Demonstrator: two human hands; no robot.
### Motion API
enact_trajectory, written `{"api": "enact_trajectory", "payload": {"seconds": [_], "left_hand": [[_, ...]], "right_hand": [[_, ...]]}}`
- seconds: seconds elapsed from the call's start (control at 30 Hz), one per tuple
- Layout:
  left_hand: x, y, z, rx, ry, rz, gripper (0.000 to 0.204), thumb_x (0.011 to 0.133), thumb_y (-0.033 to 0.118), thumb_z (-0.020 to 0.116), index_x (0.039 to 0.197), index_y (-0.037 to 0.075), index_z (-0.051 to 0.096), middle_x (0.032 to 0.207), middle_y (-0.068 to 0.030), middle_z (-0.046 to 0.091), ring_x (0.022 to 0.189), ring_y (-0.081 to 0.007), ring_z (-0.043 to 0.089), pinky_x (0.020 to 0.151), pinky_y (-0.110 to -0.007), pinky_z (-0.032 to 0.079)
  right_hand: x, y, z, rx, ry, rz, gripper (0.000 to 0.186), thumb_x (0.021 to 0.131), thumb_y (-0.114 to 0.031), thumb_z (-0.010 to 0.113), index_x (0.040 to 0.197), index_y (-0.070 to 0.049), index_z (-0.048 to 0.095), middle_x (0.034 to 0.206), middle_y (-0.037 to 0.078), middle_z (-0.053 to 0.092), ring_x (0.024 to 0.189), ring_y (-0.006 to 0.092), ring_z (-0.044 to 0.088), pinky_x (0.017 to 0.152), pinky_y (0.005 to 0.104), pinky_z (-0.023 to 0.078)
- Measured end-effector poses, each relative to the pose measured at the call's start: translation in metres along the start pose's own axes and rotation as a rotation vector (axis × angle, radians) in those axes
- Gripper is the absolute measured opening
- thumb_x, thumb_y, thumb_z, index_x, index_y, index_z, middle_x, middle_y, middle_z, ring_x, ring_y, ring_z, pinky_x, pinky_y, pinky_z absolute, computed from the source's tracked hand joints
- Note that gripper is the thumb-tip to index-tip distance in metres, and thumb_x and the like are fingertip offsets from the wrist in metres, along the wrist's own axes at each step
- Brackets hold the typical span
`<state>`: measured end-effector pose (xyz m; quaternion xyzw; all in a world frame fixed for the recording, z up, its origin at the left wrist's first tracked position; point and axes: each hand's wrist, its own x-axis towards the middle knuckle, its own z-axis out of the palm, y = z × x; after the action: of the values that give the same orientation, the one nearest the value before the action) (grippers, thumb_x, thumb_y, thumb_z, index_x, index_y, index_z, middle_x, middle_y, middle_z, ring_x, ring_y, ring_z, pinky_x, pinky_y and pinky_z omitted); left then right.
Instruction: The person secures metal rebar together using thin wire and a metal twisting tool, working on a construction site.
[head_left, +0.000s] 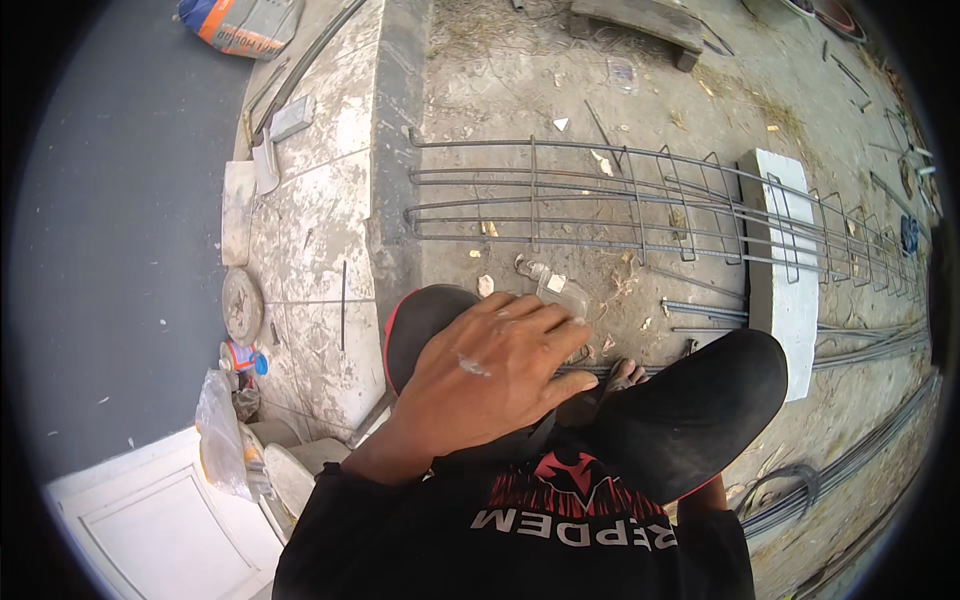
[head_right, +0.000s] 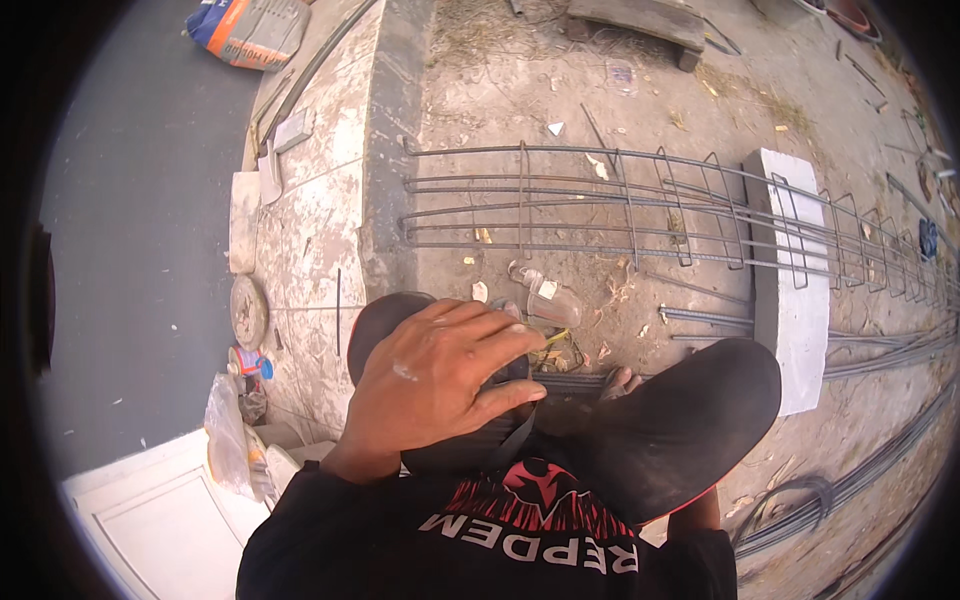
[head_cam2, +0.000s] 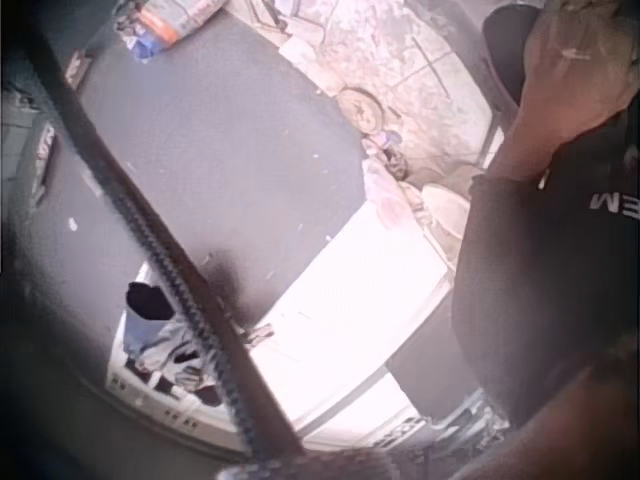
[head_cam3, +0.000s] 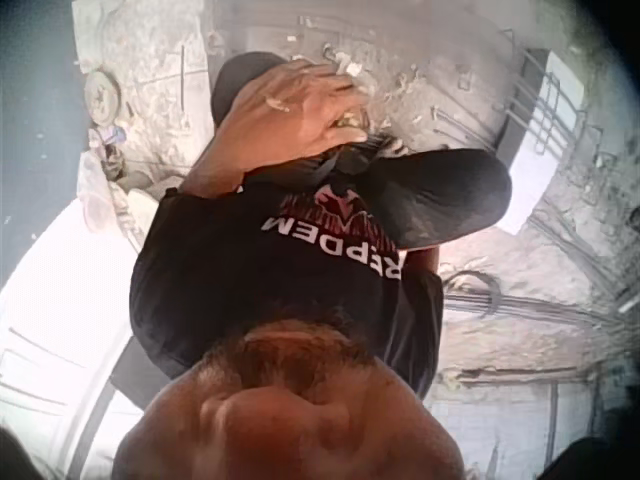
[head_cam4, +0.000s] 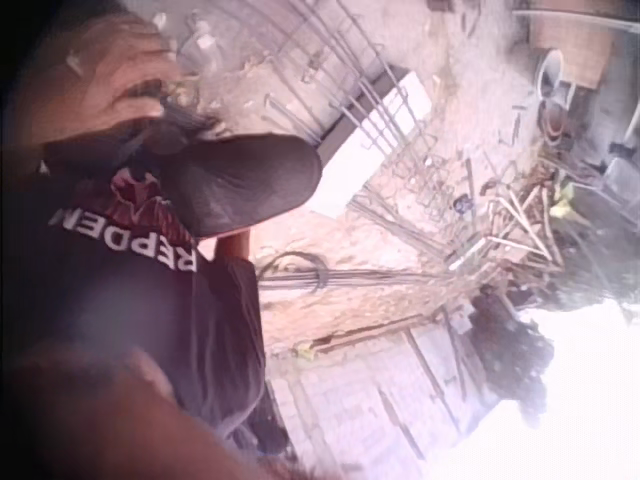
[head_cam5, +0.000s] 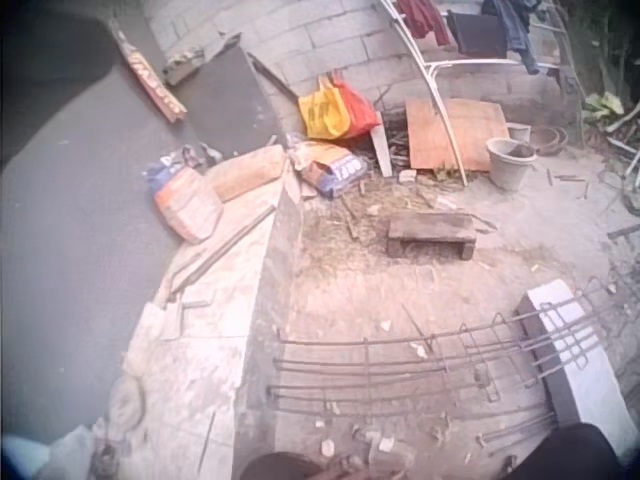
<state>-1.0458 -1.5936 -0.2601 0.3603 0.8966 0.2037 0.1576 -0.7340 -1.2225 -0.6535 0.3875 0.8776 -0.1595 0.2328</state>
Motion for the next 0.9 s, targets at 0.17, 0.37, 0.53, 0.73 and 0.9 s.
{"api": "enact_trajectory", "payload": {"seconds": [0.17,0.37,0.53,0.73,0.9], "left_hand": [[-0.004,-0.016,0.007,0.015,-0.059,-0.050,0.032,0.093,0.035,0.070,0.104,0.005,0.067,0.096,-0.0091,0.069,0.102,-0.0271,0.066,0.093,-0.039,0.050],[-0.004,-0.027,0.011,-0.080,0.023,0.038,0.023,0.090,0.027,0.070,0.095,0.004,0.068,0.089,-0.0102,0.069,0.097,-0.0251,0.068,0.088,-0.038,0.051],[0.007,-0.041,0.009,-0.103,-0.037,0.015,0.017,0.088,0.020,0.070,0.081,0.004,0.069,0.078,-0.0114,0.070,0.083,-0.0263,0.071,0.079,-0.037,0.055],[0.032,-0.052,-0.014,-0.302,-0.219,-0.255,0.025,0.095,0.031,0.069,0.094,0.006,0.071,0.080,-0.0154,0.071,0.084,-0.0349,0.072,0.077,-0.047,0.055],[0.052,-0.046,-0.023,-0.339,-0.368,-0.342,0.028,0.095,0.031,0.069,0.092,0.004,0.076,0.077,-0.0187,0.070,0.080,-0.0406,0.069,0.075,-0.048,0.054]], "right_hand": [[0.003,-0.003,-0.013,-0.043,-0.069,-0.073,0.028,0.096,-0.027,0.058,0.107,-0.001,0.061,0.102,0.024,0.064,0.082,0.0375,0.072,0.075,0.0492,0.058],[0.000,-0.005,-0.025,-0.074,-0.181,-0.127,0.029,0.095,-0.028,0.058,0.102,-0.001,0.063,0.096,0.023,0.066,0.079,0.0348,0.072,0.073,0.0474,0.057],[-0.017,-0.017,-0.043,-0.078,-0.295,-0.153,0.031,0.094,-0.029,0.057,0.098,0.000,0.065,0.091,0.023,0.067,0.076,0.0326,0.072,0.072,0.0460,0.057],[-0.078,-0.055,-0.095,0.015,-0.462,-0.125,0.033,0.093,-0.031,0.056,0.093,0.001,0.067,0.084,0.022,0.069,0.073,0.0299,0.072,0.070,0.0442,0.056],[-0.153,-0.078,-0.172,0.174,-0.597,-0.033,0.036,0.093,-0.031,0.056,0.089,0.002,0.068,0.079,0.021,0.070,0.071,0.0277,0.072,0.068,0.0428,0.056]]}}
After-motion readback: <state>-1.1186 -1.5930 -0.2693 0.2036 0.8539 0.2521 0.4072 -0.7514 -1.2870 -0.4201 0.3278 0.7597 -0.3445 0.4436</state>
